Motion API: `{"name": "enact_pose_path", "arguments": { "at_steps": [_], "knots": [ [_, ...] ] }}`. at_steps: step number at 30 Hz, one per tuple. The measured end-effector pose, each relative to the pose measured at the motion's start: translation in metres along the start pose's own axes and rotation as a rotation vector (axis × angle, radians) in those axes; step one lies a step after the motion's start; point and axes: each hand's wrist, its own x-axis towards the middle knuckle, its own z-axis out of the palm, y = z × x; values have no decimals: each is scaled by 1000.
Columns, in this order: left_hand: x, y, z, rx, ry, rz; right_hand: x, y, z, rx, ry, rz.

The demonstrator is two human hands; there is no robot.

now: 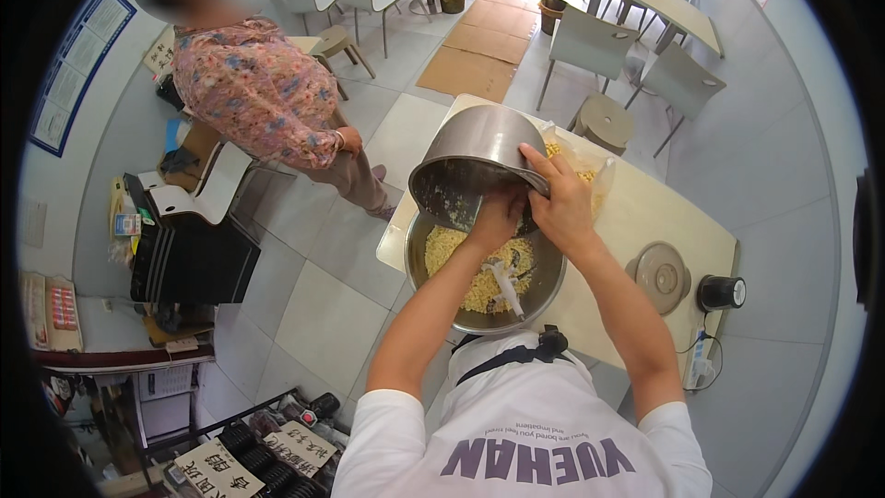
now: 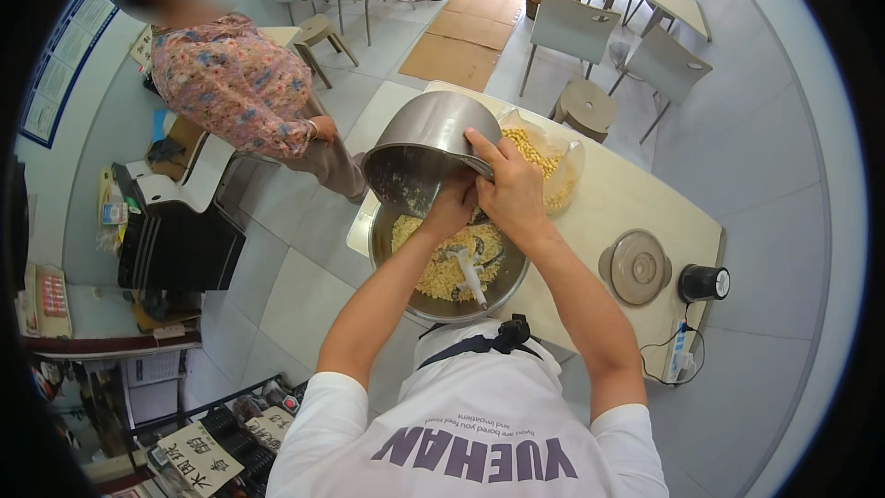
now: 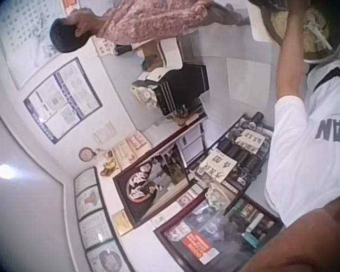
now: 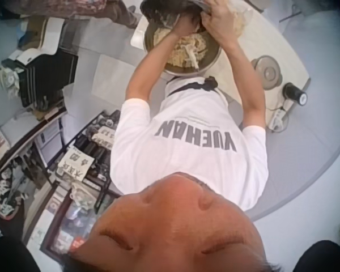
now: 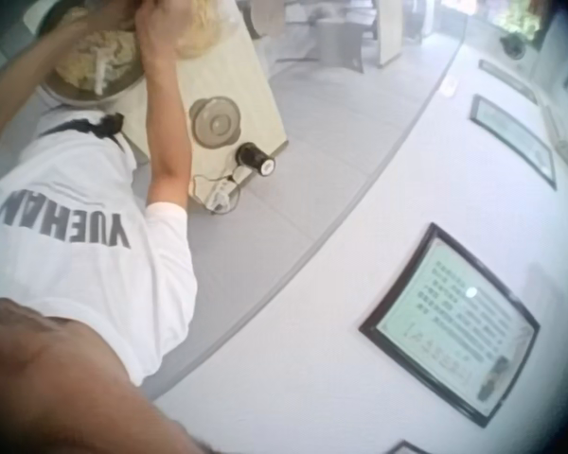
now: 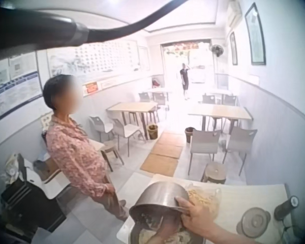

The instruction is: The person operates a food processor to grind soybeans into a coarse meal. They pour the ground soybeans into a large metal bowl, then scoop more whole soybeans from a plastic bag into the processor to continue the grinding process.

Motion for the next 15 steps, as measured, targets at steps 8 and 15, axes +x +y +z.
{"name": "enact_pose_path", "arguments": {
  "at_steps": [8, 15],
  "knots": [
    [-69, 22, -43, 333, -110, 104, -7, 12, 18, -39, 107, -18],
    [-47, 14, -77, 577, 46, 87, -10, 3, 25, -51, 123, -53]
  ]
}}
